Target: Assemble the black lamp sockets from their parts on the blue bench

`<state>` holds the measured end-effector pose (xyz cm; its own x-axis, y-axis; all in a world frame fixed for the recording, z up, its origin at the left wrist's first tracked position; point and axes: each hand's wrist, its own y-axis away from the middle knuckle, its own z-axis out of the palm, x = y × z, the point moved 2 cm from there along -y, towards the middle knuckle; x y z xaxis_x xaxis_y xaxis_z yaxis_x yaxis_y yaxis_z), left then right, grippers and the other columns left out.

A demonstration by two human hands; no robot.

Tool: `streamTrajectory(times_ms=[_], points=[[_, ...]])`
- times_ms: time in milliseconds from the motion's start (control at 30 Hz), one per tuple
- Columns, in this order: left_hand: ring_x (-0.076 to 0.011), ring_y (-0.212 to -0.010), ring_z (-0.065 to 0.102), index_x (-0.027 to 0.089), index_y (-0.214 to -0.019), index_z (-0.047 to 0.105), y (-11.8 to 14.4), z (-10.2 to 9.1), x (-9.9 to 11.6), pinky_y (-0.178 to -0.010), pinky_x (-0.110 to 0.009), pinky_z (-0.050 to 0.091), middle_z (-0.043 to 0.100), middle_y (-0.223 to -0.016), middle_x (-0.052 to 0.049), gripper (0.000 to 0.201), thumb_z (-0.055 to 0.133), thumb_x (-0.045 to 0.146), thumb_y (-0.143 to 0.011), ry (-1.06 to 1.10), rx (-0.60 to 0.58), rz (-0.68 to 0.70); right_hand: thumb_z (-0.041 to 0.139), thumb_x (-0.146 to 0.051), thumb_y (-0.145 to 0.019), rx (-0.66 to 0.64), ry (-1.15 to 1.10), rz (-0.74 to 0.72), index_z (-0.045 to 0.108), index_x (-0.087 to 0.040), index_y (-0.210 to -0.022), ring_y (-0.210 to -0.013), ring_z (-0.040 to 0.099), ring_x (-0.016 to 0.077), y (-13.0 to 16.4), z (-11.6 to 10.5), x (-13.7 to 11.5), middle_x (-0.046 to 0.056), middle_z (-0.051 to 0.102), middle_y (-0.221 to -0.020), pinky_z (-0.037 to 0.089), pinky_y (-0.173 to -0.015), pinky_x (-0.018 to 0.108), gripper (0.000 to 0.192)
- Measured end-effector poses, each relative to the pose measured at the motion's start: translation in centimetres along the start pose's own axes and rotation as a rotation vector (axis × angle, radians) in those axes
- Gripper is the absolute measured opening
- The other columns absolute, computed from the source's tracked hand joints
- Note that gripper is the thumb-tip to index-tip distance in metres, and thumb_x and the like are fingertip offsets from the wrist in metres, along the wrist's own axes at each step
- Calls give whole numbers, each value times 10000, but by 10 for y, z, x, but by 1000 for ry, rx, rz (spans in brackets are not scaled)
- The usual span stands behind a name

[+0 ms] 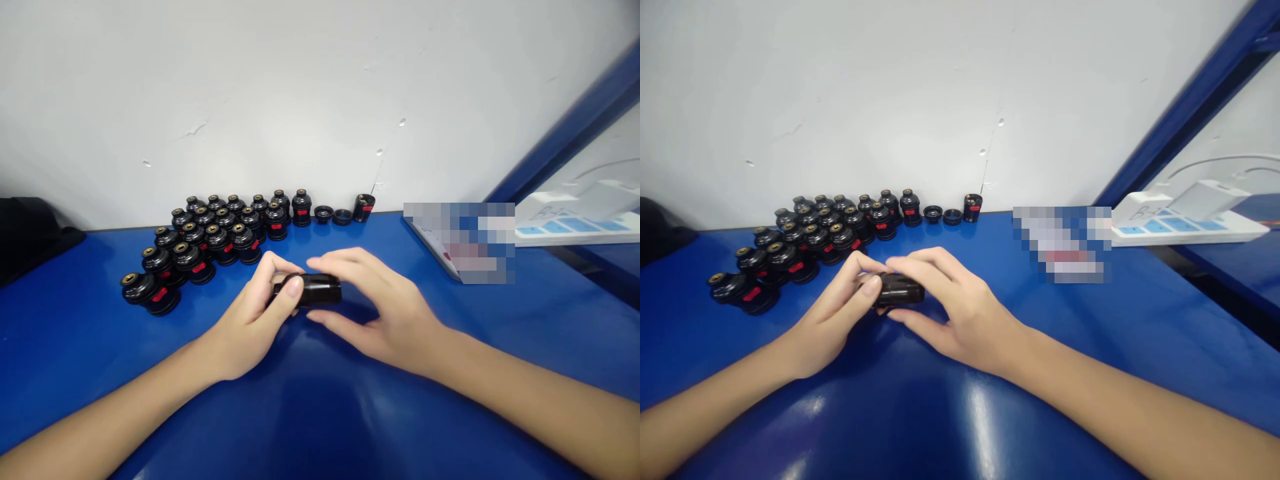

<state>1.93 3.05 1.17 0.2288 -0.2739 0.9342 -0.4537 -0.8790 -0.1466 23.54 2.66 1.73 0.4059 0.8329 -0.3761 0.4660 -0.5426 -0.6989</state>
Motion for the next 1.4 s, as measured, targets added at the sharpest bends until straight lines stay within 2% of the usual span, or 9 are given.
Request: streamTrajectory(times_ms=[67, 167, 300, 433, 667, 800, 967, 1133, 1400], points=[[-181, -943, 615, 259, -1202, 503, 0, 1, 1, -853, -340, 476, 659, -1035, -5, 249, 495, 502, -1144, -15, -42, 50, 767, -363, -1000, -27, -24, 89, 597, -239, -1426, -1056, 787, 255, -2, 0, 1, 111, 779, -1219, 675, -917, 398, 475], [-172, -928, 622, 256, -1231, 487, 0, 2, 3, -846, -340, 472, 677, -1057, -8, 228, 495, 469, -1149, -43, -65, 84, 670, -327, -1066, -83, -34, 143, 659, -237, -1227, -848, 774, 193, -3, 2, 2, 45, 795, -1016, 655, -792, 321, 184], [-164, -819, 594, 238, -1174, 524, -1, -1, 2, -777, -333, 454, 641, -873, 21, 319, 418, 539, -1159, -26, 4, 19, 686, -191, -1051, -31, -58, -6, 669, -233, -1321, -1025, 765, 193, -1, 3, 0, 92, 740, -1189, 660, -896, 322, 274], [-150, -818, 616, 229, -1067, 579, -2, -2, -2, -788, -312, 473, 665, -841, 24, 346, 447, 536, -1155, 79, 43, 9, 554, -8, -1045, -18, -119, -110, 710, -265, -1327, -1097, 753, 165, 1, 3, -1, 116, 630, -1336, 675, -908, 319, 412], [-138, -830, 648, 243, -1130, 597, -2, -1, -6, -784, -283, 500, 710, -880, 28, 275, 531, 510, -1136, 143, 57, 1, 576, 33, -986, -25, -137, -123, 724, -220, -1011, -1205, 707, 190, 2, 1, 1, 99, 594, -1268, 644, -1043, 363, 294], [-136, -864, 647, 253, -1163, 588, -3, -1, -6, -812, -280, 487, 729, -931, 28, 247, 566, 497, -1127, 163, 15, 29, 624, 9, -970, -5, 8, -115, 661, -214, -944, -1158, 719, 196, 3, 1, 0, 111, 633, -1268, 643, -974, 329, 228], [-171, -1024, 661, 257, -1244, 552, -2, -1, -7, -951, -331, 471, 758, -1070, -14, 243, 557, 475, -1136, 187, 0, 65, 706, -139, -979, 44, 109, 31, 577, -233, -1104, -1049, 755, 246, 0, -1, 7, 98, 741, -1135, 651, -911, 390, 203], [-177, -984, 637, 253, -1303, 546, -3, -2, -8, -906, -341, 463, 746, -1066, -30, 288, 547, 486, -1135, 119, 77, 63, 674, -178, -1001, 24, 209, 182, 513, -209, -1419, -1165, 760, 297, -1, -6, 25, 139, 733, -1279, 624, -1042, 476, 450], [-181, -1070, 668, 247, -1260, 551, -5, -1, -8, -989, -355, 488, 741, -1130, -41, 254, 566, 464, -1130, 84, 101, 104, 716, -240, -981, 15, 423, 293, 530, -120, -1429, -1212, 714, 390, -2, -18, 51, 235, 683, -1326, 615, -1039, 564, 500]])
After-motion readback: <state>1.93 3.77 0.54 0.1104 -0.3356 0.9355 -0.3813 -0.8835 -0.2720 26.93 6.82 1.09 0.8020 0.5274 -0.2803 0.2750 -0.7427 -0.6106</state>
